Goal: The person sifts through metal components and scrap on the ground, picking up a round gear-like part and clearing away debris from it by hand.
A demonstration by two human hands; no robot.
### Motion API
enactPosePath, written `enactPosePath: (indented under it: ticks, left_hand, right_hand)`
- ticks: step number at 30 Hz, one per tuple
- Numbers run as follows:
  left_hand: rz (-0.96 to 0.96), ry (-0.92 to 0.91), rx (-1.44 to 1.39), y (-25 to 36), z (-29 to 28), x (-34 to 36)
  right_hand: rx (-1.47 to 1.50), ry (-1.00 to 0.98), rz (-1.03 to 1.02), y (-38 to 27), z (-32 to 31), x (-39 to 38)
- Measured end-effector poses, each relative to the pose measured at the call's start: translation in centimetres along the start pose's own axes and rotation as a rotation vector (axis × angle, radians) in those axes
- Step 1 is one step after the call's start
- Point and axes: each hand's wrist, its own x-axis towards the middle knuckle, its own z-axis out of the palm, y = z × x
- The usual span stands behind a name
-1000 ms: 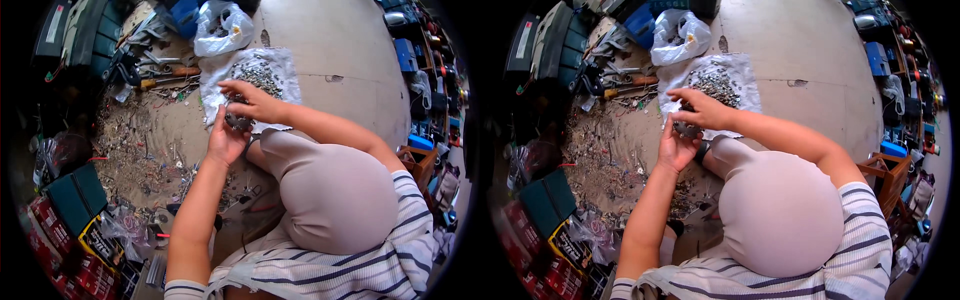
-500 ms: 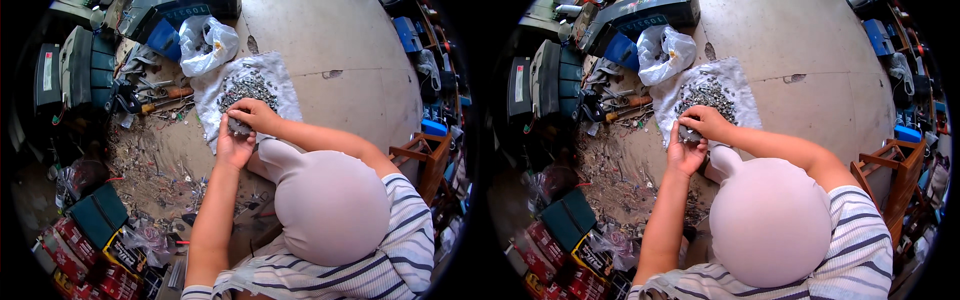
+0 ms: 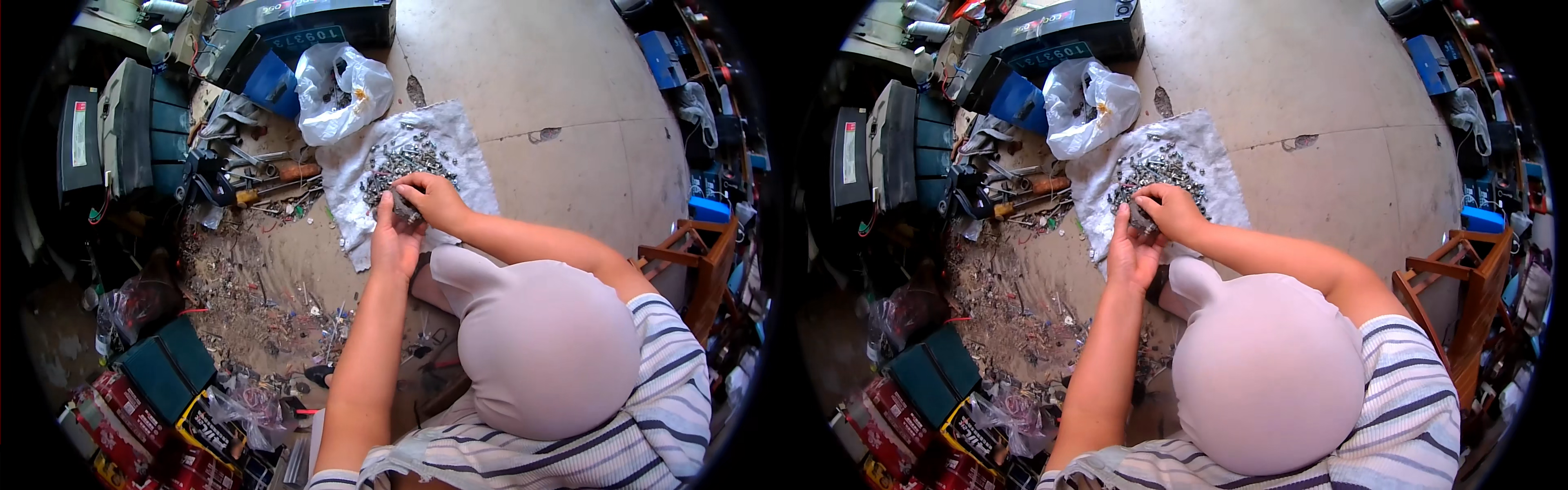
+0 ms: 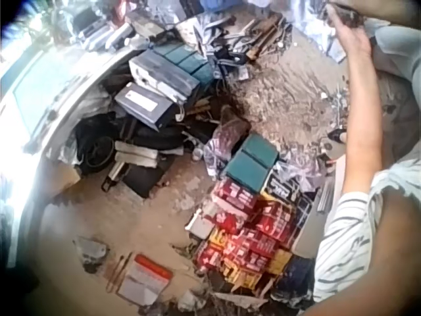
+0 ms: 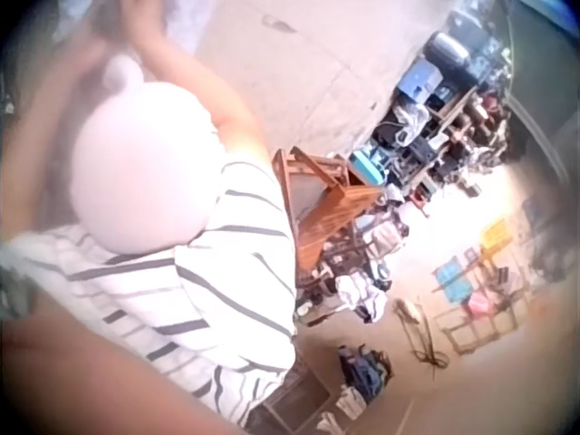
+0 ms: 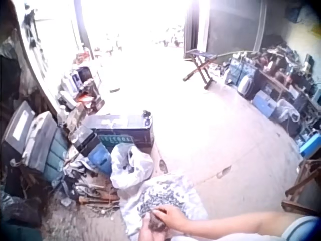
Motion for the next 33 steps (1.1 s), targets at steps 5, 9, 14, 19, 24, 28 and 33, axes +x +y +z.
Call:
enactPosePath:
  ticks: [5, 9, 14, 19, 24, 28, 33]
  left_hand:
    - [0.064, -0.025, 0.117, 0.4, -0.4, -0.1]
    - [0.091, -0.064, 0.137, 0.0, -1.4, 0.2]
    - [0.133, -0.092, 0.137, -0.4, -2.0, 0.3]
    - [0.148, -0.089, 0.007, 1.0, -3.3, 0.5]
    - [0.099, -0.131, -0.086, 1.8, -4.1, -0.1]
    - [0.059, -0.163, -0.142, 1.8, -3.6, -0.4]
    - [0.041, -0.140, -0.129, 1.7, -3.4, -0.7]
  right_hand:
    - [-0.012, -0.067, 0.069, 0.2, -0.5, -0.1]
    - [-0.031, -0.100, 0.097, -0.1, -0.7, 0.4]
    - [-0.167, -0.049, -0.038, 0.1, -1.1, 0.7]
    - [-0.219, 0.061, -0.085, 0.8, -3.2, 1.6]
    - [-0.275, -0.011, -0.106, 1.2, -4.1, 1.9]
    - [-0.258, -0.046, -0.160, 0.5, -3.5, 1.1]
    - [-0.099, -0.079, -0.176, -2.8, -2.6, -1.2]
